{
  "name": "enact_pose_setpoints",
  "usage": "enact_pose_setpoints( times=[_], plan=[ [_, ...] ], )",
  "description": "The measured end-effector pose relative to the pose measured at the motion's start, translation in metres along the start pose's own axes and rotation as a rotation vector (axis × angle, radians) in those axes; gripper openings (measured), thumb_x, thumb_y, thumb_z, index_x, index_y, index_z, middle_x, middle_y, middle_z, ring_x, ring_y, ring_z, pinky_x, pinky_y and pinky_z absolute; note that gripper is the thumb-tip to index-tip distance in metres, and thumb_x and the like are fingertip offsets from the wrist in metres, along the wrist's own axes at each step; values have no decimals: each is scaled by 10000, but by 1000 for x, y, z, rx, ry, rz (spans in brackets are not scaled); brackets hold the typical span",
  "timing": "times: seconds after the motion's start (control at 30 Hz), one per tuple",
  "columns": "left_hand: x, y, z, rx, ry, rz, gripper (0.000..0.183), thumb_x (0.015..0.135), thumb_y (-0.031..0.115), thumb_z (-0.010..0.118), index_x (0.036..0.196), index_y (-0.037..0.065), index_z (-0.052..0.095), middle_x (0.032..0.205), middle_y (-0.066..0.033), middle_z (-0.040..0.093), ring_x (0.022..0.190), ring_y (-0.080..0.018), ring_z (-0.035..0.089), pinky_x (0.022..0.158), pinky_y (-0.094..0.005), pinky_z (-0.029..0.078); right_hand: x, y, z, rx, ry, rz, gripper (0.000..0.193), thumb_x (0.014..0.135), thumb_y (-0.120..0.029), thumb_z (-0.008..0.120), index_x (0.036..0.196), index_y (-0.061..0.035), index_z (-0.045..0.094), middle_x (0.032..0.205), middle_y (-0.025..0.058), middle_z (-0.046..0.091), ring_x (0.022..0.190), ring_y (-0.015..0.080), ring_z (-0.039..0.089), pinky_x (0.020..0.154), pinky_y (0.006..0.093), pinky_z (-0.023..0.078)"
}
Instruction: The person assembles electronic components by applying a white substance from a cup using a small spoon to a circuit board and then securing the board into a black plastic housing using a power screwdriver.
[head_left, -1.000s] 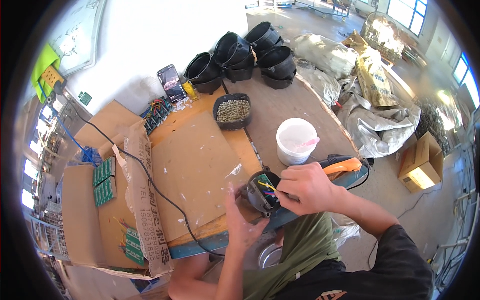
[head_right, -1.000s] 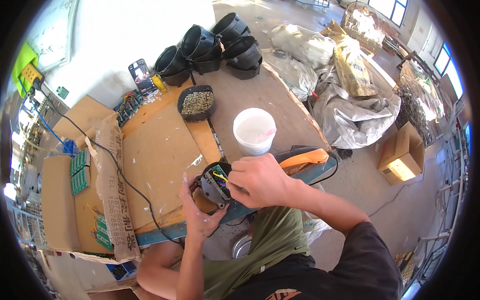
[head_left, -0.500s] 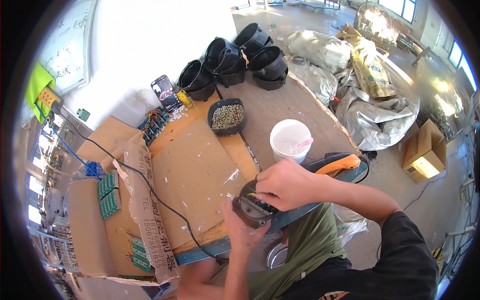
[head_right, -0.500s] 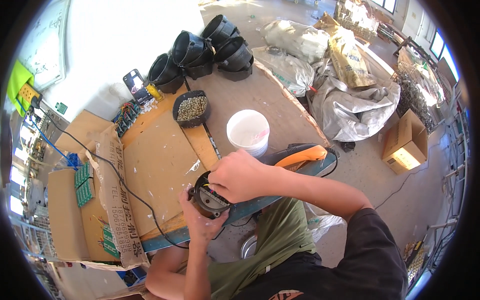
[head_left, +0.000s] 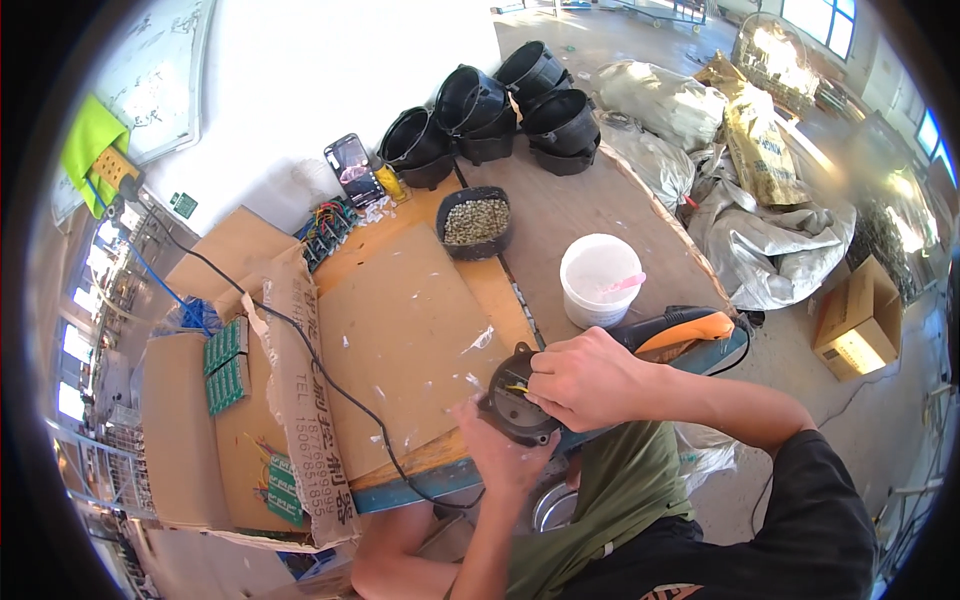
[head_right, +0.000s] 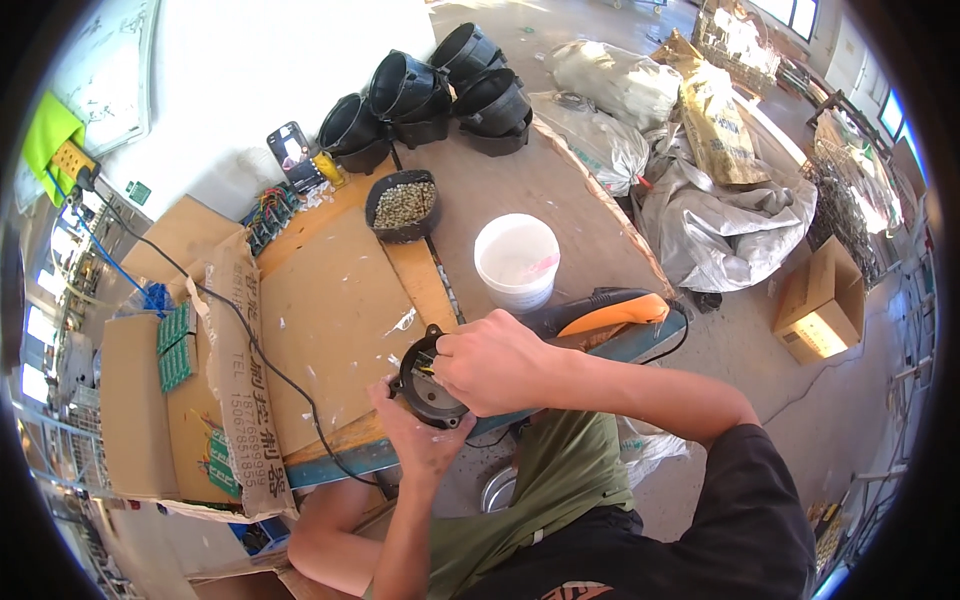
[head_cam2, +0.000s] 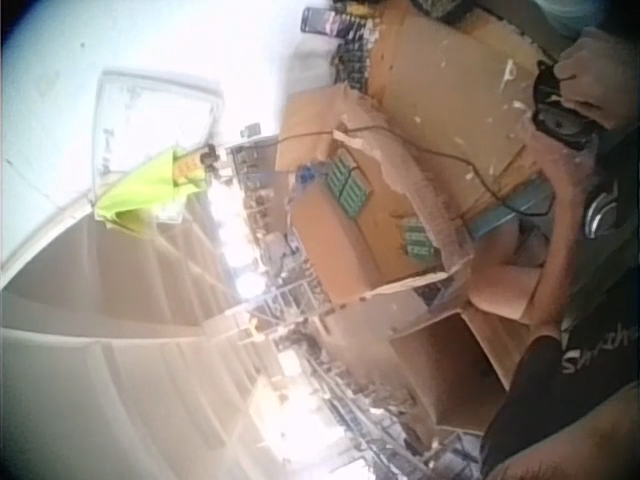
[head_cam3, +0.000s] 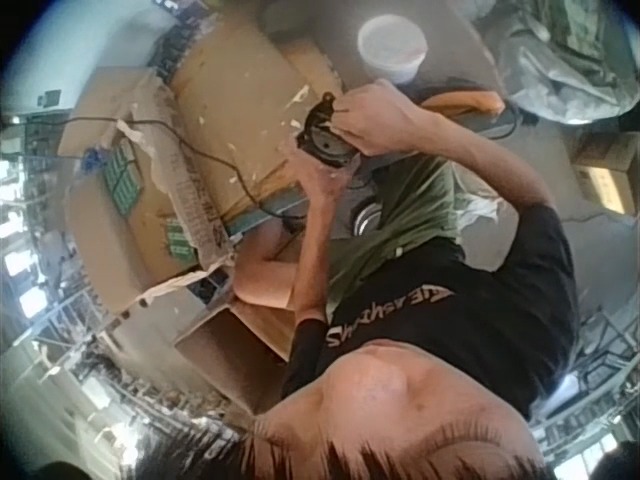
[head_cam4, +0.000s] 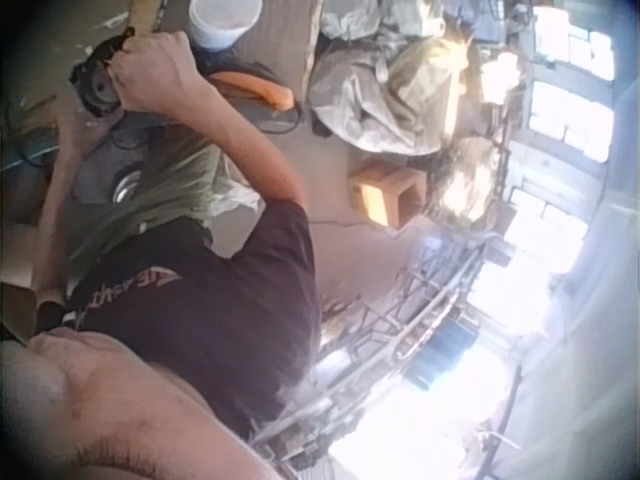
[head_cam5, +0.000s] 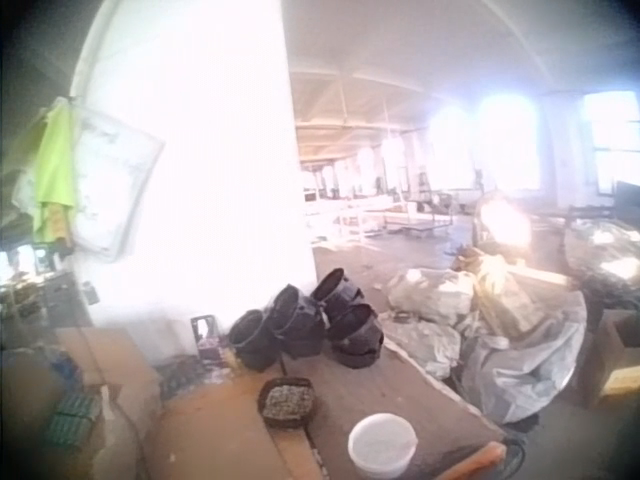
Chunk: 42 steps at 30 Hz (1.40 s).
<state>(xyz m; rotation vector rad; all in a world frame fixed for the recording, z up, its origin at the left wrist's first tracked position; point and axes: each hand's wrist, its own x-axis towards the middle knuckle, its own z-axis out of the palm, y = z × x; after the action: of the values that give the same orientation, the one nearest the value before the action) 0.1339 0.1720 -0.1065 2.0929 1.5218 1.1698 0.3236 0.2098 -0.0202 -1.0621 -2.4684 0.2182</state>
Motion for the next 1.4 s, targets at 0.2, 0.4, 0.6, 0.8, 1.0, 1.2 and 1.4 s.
enact_pose_setpoints(
  times=[0.2,0.4,0.6,0.8,1.0,1.2,1.4],
  plan=[
    [1,8,6,-10,55,-33,797,527,260,907,1130,-20,468,1076,-203,466,986,-394,474,830,-472,401,1,-7,3,-193,-17,-133,123,696,-163,686,683,-72,605,687,34,538,649,227,611,512,358,495],
    [2,17,14,-13,210,17,579,540,297,866,917,-6,548,931,-199,511,889,-417,469,739,-492,375,3,-7,-6,-206,-156,-98,106,676,-169,664,685,-68,632,716,38,580,683,223,629,522,351,507],
    [-3,19,17,-26,222,-36,682,576,284,875,1033,-43,489,991,-231,490,911,-425,471,769,-491,395,8,-9,-9,-197,-148,-84,100,691,-147,673,701,-48,680,752,80,637,704,259,670,556,378,513],
    [-7,20,10,2,79,-95,968,552,329,937,1245,-64,388,1127,-244,484,1033,-432,486,886,-497,410,5,-13,-18,-188,-20,-84,300,800,-371,749,983,-140,695,1009,48,554,851,229,590,640,362,510],
    [2,19,-74,-305,29,-131,1075,618,320,941,1397,-44,295,1317,-182,428,1198,-290,466,1040,-420,378,-63,-1,-42,-169,556,276,506,763,-216,791,1217,-73,619,907,82,621,776,266,620,690,405,500],
    [197,-4,-24,-315,232,197,97,922,98,632,968,13,626,860,-99,638,807,-190,619,755,-325,499,-110,25,-28,93,220,1156,403,978,-389,569,1186,-46,607,733,187,679,748,401,672,659,465,511],
    [303,-43,70,441,-408,229,144,784,45,640,897,38,729,934,-206,719,939,-390,695,805,-471,569,-94,32,-22,-139,112,1114,439,965,-488,536,1191,-128,646,909,194,723,897,401,686,790,481,522]
  ],
)
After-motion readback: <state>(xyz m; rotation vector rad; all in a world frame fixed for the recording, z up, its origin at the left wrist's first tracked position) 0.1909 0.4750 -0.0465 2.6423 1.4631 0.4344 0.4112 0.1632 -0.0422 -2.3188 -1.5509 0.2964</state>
